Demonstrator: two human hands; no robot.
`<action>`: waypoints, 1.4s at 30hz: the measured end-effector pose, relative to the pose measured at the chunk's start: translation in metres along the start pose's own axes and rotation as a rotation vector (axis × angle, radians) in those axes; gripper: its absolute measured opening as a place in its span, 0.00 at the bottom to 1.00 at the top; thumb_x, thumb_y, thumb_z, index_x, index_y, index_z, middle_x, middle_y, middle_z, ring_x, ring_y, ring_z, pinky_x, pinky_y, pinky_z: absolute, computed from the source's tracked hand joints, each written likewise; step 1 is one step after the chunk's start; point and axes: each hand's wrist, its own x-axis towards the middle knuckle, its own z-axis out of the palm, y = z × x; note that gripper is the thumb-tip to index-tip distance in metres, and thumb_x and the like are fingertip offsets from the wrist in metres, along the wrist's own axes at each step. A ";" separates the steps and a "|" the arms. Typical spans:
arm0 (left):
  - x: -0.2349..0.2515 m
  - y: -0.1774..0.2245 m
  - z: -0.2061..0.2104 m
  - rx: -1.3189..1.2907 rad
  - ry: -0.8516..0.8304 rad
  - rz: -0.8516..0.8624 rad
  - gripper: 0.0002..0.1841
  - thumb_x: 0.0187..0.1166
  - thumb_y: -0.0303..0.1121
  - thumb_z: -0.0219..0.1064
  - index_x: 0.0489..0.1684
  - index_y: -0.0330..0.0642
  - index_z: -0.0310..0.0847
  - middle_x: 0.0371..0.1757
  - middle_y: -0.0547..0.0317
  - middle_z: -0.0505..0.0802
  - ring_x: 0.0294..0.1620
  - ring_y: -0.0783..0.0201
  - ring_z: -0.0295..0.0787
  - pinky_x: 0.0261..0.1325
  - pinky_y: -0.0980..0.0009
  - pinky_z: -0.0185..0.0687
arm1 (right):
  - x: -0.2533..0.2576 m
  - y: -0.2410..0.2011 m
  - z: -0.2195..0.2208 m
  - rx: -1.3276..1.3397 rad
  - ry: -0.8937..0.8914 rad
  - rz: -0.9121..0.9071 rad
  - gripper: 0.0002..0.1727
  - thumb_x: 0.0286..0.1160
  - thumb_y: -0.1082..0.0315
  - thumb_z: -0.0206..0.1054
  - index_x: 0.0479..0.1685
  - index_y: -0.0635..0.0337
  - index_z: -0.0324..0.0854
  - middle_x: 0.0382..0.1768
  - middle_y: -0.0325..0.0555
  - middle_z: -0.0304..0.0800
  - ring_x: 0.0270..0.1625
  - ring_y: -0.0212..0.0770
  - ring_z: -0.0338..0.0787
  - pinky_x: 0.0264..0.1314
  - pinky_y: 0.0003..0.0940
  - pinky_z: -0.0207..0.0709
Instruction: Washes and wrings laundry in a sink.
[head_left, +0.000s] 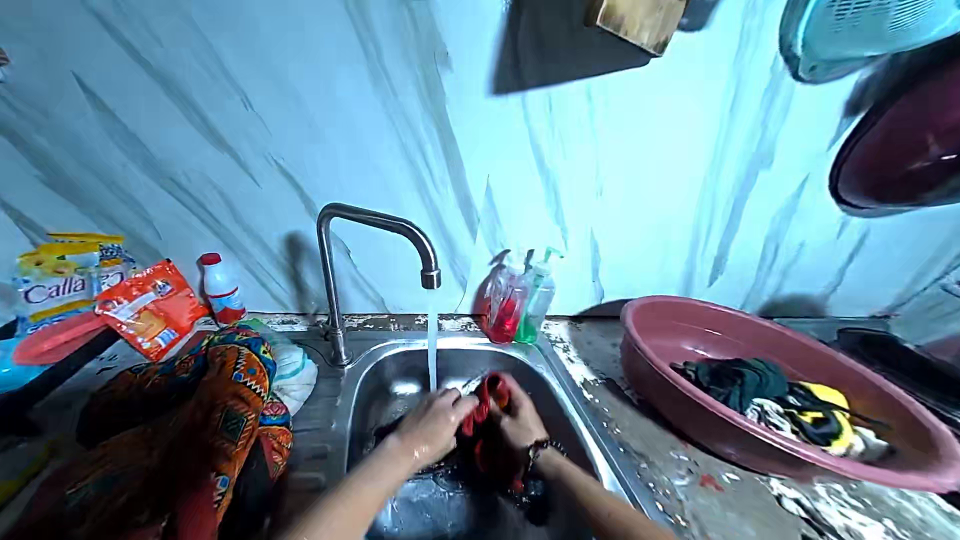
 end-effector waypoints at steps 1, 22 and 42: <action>0.005 -0.008 0.016 0.005 -0.046 -0.070 0.35 0.70 0.16 0.68 0.84 0.41 0.71 0.78 0.31 0.78 0.80 0.33 0.72 0.80 0.41 0.69 | -0.001 0.015 0.012 -0.024 -0.055 0.095 0.28 0.81 0.71 0.64 0.80 0.73 0.68 0.69 0.66 0.84 0.74 0.53 0.84 0.82 0.47 0.71; 0.090 -0.083 0.092 0.129 -0.146 -0.614 0.27 0.86 0.22 0.52 0.87 0.36 0.63 0.84 0.41 0.74 0.84 0.43 0.71 0.81 0.52 0.70 | 0.078 0.009 0.091 -0.887 -0.445 0.374 0.32 0.88 0.78 0.46 0.92 0.57 0.55 0.86 0.68 0.61 0.86 0.68 0.67 0.79 0.64 0.66; -0.034 -0.044 0.026 -0.386 -0.203 -0.390 0.23 0.88 0.36 0.63 0.76 0.31 0.75 0.75 0.33 0.83 0.80 0.44 0.76 0.85 0.51 0.64 | -0.027 0.021 0.013 -0.286 -0.461 0.243 0.51 0.50 0.71 0.88 0.83 0.68 0.65 0.74 0.66 0.79 0.78 0.59 0.79 0.85 0.53 0.67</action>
